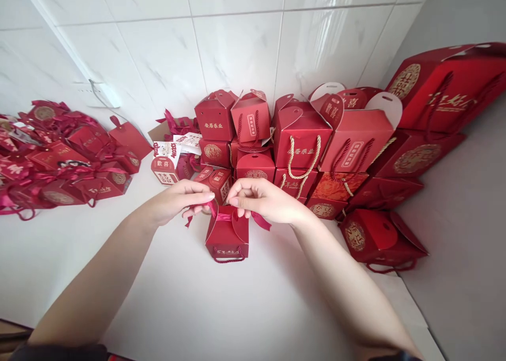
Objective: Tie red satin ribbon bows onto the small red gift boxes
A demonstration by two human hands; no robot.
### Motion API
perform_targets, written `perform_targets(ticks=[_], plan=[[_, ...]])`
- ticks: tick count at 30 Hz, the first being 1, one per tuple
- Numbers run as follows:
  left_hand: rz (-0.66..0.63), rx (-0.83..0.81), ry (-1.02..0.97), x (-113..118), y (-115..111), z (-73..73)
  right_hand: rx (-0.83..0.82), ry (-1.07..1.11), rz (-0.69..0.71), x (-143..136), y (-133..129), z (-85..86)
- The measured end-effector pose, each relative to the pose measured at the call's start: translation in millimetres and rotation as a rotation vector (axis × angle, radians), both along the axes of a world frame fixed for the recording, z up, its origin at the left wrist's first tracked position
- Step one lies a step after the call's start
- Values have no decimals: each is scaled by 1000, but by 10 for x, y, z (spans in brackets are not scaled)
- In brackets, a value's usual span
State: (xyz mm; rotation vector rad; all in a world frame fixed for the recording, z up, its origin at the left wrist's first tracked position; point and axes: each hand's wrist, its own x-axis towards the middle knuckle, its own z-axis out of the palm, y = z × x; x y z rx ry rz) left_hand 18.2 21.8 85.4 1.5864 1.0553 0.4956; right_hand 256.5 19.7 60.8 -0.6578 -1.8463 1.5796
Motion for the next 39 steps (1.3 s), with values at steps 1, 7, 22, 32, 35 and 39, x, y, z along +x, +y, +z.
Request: perform_targets(ticks=[1, 7, 22, 32, 35, 39], plan=[[-33, 13, 44, 29, 10, 82, 20, 17, -12, -26, -1, 64], [-106, 44, -38, 103, 35, 376, 104, 169, -59, -147, -38, 359], [76, 317, -647, 223, 130, 355, 69, 548, -118, -79, 71, 359], [94, 290, -724, 446, 125, 274, -18, 512, -23, -318, 44, 295], [16, 231, -729, 460, 100, 275, -21, 462, -18, -313, 42, 282], [30, 186, -746, 469, 86, 271, 28, 308, -57, -284, 36, 294]])
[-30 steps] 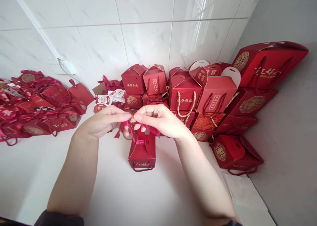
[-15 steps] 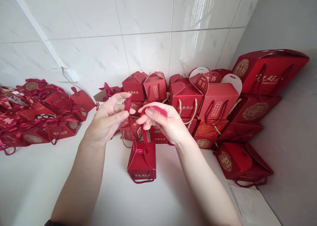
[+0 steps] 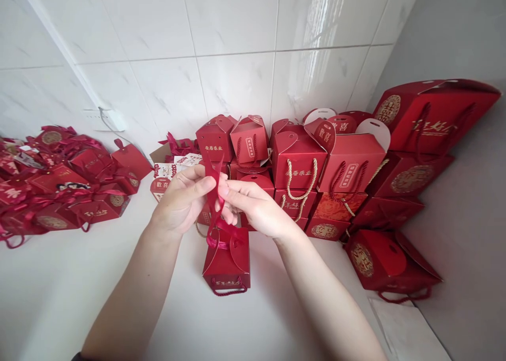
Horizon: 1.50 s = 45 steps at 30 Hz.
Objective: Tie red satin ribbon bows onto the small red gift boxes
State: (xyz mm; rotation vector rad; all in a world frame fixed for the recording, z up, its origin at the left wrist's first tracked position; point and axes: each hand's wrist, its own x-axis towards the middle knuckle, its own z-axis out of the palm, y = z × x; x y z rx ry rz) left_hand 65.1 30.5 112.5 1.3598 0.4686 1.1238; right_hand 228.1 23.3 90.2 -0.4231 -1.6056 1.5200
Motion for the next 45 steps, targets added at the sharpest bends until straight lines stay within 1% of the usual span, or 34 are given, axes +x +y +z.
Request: perform_targets(ticks=[2, 4, 6, 7, 10, 13, 16, 19, 21, 23, 26, 30, 32, 35, 38, 40, 42, 44, 45], plan=[[78, 0, -10, 8, 4, -8, 58, -80, -111, 24, -11, 27], [195, 26, 2, 21, 4, -6, 131, -110, -288, 50, -26, 63], [277, 38, 53, 36, -13, 17, 208, -114, -444, 72, -45, 99], [302, 34, 86, 44, -29, 35, 245, -119, -497, 81, -55, 114], [348, 24, 186, 65, -90, 100, 336, -136, -603, 97, -83, 137], [394, 47, 273, 80, -138, 141, 411, -146, -710, 104, -104, 134], [416, 52, 327, 87, -155, 148, 451, -165, -803, 112, -118, 127], [415, 54, 334, 86, -144, 123, 463, -185, -871, 122, -125, 129], [422, 71, 315, 83, -124, 88, 467, -195, -891, 129, -126, 133], [438, 94, 295, 80, -101, 45, 463, -196, -875, 135, -123, 139], [456, 104, 298, 75, -75, -5, 405, -198, -791, 144, -120, 149], [459, 95, 295, 70, -68, -23, 325, -194, -669, 150, -126, 153], [462, 108, 275, 73, -74, -23, 304, -192, -658, 148, -132, 146], [469, 124, 277, 85, -94, -15, 310, -197, -682, 142, -143, 131], [424, 149, 292, 87, -104, -2, 378, -218, -735, 137, -163, 131], [316, 157, 263, 67, -75, -18, 435, -205, -767, 139, -182, 145], [108, 141, 226, 23, -12, -88, 455, -152, -782, 151, -201, 166], [-142, 137, 237, -38, 60, -219, 420, -77, -772, 174, -219, 188], [-226, 151, 291, -70, 89, -300, 396, -42, -759, 188, -228, 198]])
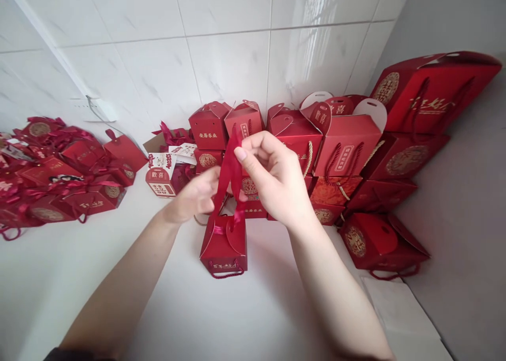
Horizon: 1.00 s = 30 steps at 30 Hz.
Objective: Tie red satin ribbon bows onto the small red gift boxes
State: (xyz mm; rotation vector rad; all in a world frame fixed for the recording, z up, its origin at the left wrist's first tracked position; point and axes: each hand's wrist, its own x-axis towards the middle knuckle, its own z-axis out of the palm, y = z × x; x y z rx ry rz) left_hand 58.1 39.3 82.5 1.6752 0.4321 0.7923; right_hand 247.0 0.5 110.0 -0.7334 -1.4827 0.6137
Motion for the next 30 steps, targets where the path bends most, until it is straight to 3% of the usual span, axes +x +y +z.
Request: perform_targets(ticks=[3, 7, 12, 15, 17, 19, 23, 30], plan=[[-100, 101, 234, -77, 28, -246, -30, 71, 60, 34, -41, 28], [-37, 260, 436, -86, -67, -461, -43, 88, 93, 23, -151, 59], [277, 424, 532, 14, -239, -570, 10, 115, 58, -11, -265, 59], [539, 497, 637, 40, -338, -598, 46, 127, 31, 40, -215, 46], [613, 533, 708, 19, -394, -605, 45, 145, -1, 112, -141, 44], [570, 514, 716, -21, -430, -617, 29, 162, -34, 198, -67, 50], [411, 418, 545, -78, -419, -695, 6, 157, -20, 306, 8, 44], [138, -93, 257, -26, -281, -876, 40, 59, 182, 1, -24, 74]])
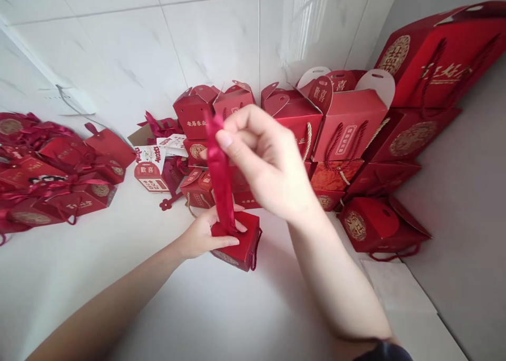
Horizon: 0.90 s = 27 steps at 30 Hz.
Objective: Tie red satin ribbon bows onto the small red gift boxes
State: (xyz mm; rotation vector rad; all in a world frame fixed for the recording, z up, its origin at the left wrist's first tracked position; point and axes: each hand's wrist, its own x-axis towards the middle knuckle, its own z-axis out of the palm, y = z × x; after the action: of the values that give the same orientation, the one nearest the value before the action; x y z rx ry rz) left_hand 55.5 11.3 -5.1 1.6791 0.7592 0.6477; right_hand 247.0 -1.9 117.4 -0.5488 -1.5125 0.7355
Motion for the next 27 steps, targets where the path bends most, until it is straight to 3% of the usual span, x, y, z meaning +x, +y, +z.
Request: perform_targets(ticks=[4, 7, 12, 18, 27], plan=[[3, 55, 4, 12, 50, -9, 45, -157, -61, -284, -82, 152], [-5, 79, 1, 7, 68, -11, 98, -173, -100, -361, -125, 166], [-49, -34, -48, -3, 79, -36, 64, -2, -162, -159, -119, 74], [-114, -105, -186, -24, 88, -37, 19, -44, -273, -2, -196, 147], [-112, 78, -108, -42, 124, -57, 12, -39, -269, -31, -236, 146]])
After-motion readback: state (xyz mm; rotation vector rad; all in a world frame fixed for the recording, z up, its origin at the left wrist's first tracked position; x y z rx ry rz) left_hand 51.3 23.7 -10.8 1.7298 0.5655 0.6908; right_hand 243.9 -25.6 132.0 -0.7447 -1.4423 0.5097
